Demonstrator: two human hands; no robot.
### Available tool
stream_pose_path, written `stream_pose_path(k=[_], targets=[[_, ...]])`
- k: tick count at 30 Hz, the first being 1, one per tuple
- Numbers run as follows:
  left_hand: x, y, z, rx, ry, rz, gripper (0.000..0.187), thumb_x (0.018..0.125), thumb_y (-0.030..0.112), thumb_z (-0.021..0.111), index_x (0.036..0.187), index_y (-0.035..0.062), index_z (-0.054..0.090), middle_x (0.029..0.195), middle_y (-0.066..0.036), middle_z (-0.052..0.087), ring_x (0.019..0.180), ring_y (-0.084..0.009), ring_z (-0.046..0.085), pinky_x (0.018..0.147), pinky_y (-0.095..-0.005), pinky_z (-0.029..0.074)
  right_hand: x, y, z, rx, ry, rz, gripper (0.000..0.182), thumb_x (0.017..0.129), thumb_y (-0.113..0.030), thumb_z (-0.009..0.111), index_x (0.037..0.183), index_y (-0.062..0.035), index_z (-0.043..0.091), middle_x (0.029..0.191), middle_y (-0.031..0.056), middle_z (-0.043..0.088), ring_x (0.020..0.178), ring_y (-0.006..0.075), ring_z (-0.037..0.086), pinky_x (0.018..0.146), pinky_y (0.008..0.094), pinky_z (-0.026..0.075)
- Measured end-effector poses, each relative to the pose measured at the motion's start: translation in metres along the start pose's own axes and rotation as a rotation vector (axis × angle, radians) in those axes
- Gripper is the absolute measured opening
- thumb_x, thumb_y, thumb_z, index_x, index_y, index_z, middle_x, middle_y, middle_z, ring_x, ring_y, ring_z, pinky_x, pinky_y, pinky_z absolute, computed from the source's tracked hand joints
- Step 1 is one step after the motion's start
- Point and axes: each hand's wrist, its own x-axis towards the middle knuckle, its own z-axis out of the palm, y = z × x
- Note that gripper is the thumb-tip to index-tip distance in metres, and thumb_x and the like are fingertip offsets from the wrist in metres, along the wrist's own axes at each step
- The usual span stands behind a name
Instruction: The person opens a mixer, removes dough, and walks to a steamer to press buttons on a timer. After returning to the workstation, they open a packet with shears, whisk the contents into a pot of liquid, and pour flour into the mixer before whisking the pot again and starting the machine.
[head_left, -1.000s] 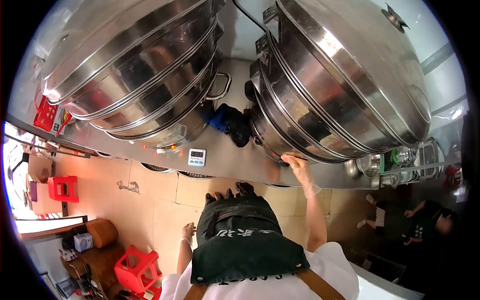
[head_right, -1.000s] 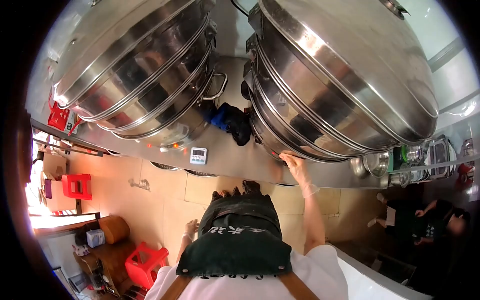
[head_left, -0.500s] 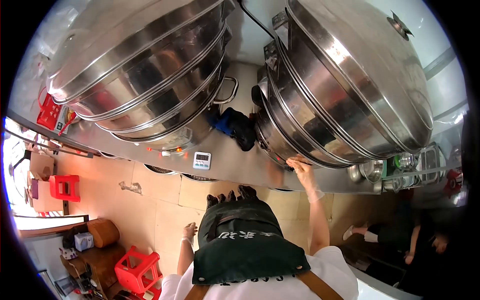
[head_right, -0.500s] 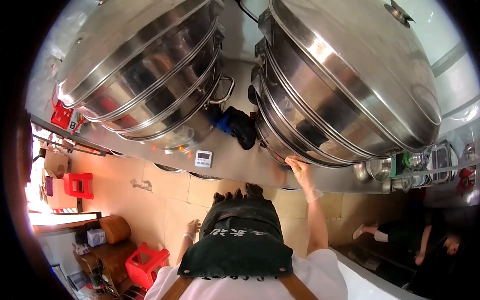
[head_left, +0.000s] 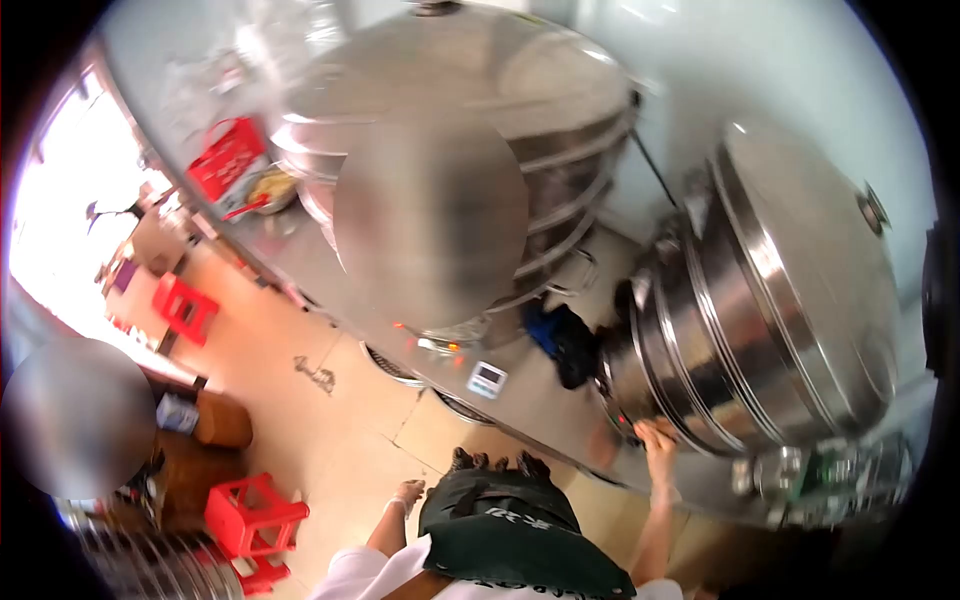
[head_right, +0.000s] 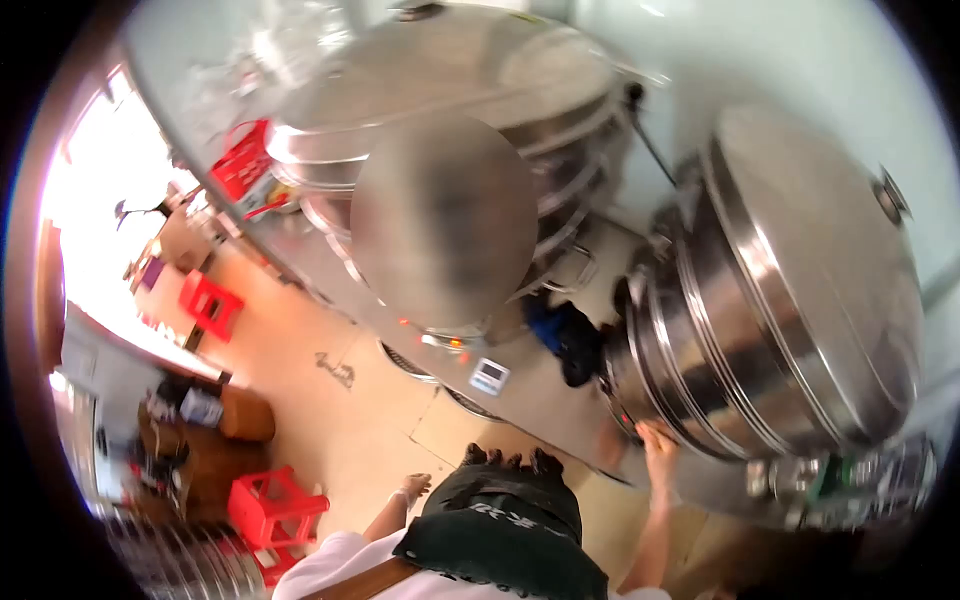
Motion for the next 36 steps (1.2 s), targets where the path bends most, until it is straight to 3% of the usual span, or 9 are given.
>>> stream_pose_path(k=[4, 9, 15, 20, 26, 29, 34, 36], targets=[[-0.004, 0.014, 0.006, -0.009, -0.016, 0.036, 0.048, 0.088, 0.038, 0.063, 0.118, -0.0002, 0.065, 0.103, -0.013, 0.069, 0.086, -0.0213, 0.064, 0.075, -0.0350, 0.051, 0.002, 0.014, -0.005, -0.030, -0.031, 0.013, 0.024, 0.098, -0.009, 0.055, 0.106, 0.0098, 0.066, 0.106, 0.0154, 0.068, 0.095, 0.0232, 0.069, 0.086, 0.0308, 0.056], [-0.016, 0.020, 0.012, -0.062, 0.029, 0.031, 0.048, 0.088, 0.039, 0.063, 0.117, 0.0011, 0.066, 0.098, -0.011, 0.068, 0.079, -0.0210, 0.063, 0.072, -0.0351, 0.050, 0.002, 0.009, -0.005, -0.094, -0.044, 0.061, 0.029, 0.100, -0.012, 0.051, 0.111, 0.0097, 0.065, 0.106, 0.0186, 0.070, 0.100, 0.0254, 0.069, 0.089, 0.0321, 0.055], [-0.003, -0.015, 0.013, -0.044, 0.044, 0.036, 0.042, 0.087, 0.036, 0.063, 0.109, 0.0005, 0.069, 0.089, -0.010, 0.068, 0.078, -0.0203, 0.062, 0.071, -0.0358, 0.049, -0.013, -0.009, 0.020, -0.202, -0.110, 0.086, 0.034, 0.098, -0.026, 0.058, 0.111, 0.0040, 0.067, 0.106, 0.0131, 0.072, 0.099, 0.0208, 0.068, 0.089, 0.0316, 0.051], [-0.016, -0.033, 0.009, -0.169, 0.041, -0.001, 0.039, 0.086, 0.032, 0.065, 0.106, -0.0006, 0.070, 0.088, -0.010, 0.068, 0.078, -0.0210, 0.062, 0.073, -0.0365, 0.049, -0.030, -0.028, 0.053, -0.245, -0.218, 0.084, 0.035, 0.097, -0.026, 0.058, 0.111, 0.0045, 0.067, 0.104, 0.0138, 0.072, 0.099, 0.0208, 0.068, 0.090, 0.0311, 0.050], [-0.020, -0.033, 0.005, -0.157, 0.040, -0.082, 0.046, 0.084, 0.035, 0.066, 0.115, 0.0007, 0.067, 0.092, -0.010, 0.069, 0.082, -0.0201, 0.063, 0.078, -0.0342, 0.050, -0.034, -0.011, 0.068, -0.221, -0.267, 0.068, 0.034, 0.098, -0.020, 0.058, 0.115, 0.0080, 0.063, 0.103, 0.0163, 0.071, 0.096, 0.0207, 0.068, 0.088, 0.0303, 0.051], [-0.008, -0.033, 0.009, -0.159, 0.074, -0.009, 0.045, 0.089, 0.033, 0.066, 0.114, -0.0045, 0.066, 0.091, -0.012, 0.067, 0.081, -0.0223, 0.063, 0.073, -0.0346, 0.051, -0.033, -0.016, 0.071, -0.276, -0.269, 0.056, 0.035, 0.097, -0.022, 0.059, 0.114, 0.0075, 0.064, 0.103, 0.0169, 0.071, 0.097, 0.0223, 0.068, 0.088, 0.0310, 0.051], [-0.004, -0.019, 0.010, -0.124, 0.057, 0.016, 0.046, 0.088, 0.033, 0.066, 0.115, -0.0047, 0.065, 0.097, -0.015, 0.067, 0.083, -0.0224, 0.063, 0.074, -0.0357, 0.053, -0.040, -0.038, 0.075, -0.240, -0.223, 0.110, 0.035, 0.095, -0.025, 0.060, 0.112, 0.0055, 0.066, 0.105, 0.0181, 0.071, 0.099, 0.0257, 0.068, 0.089, 0.0328, 0.051], [-0.007, -0.011, 0.010, -0.077, 0.054, 0.032, 0.046, 0.089, 0.034, 0.065, 0.114, -0.0044, 0.066, 0.096, -0.014, 0.067, 0.081, -0.0212, 0.064, 0.072, -0.0351, 0.053, -0.043, -0.049, 0.077, -0.355, -0.230, 0.042, 0.034, 0.095, -0.024, 0.059, 0.113, 0.0044, 0.066, 0.105, 0.0178, 0.071, 0.099, 0.0249, 0.068, 0.089, 0.0330, 0.051]])
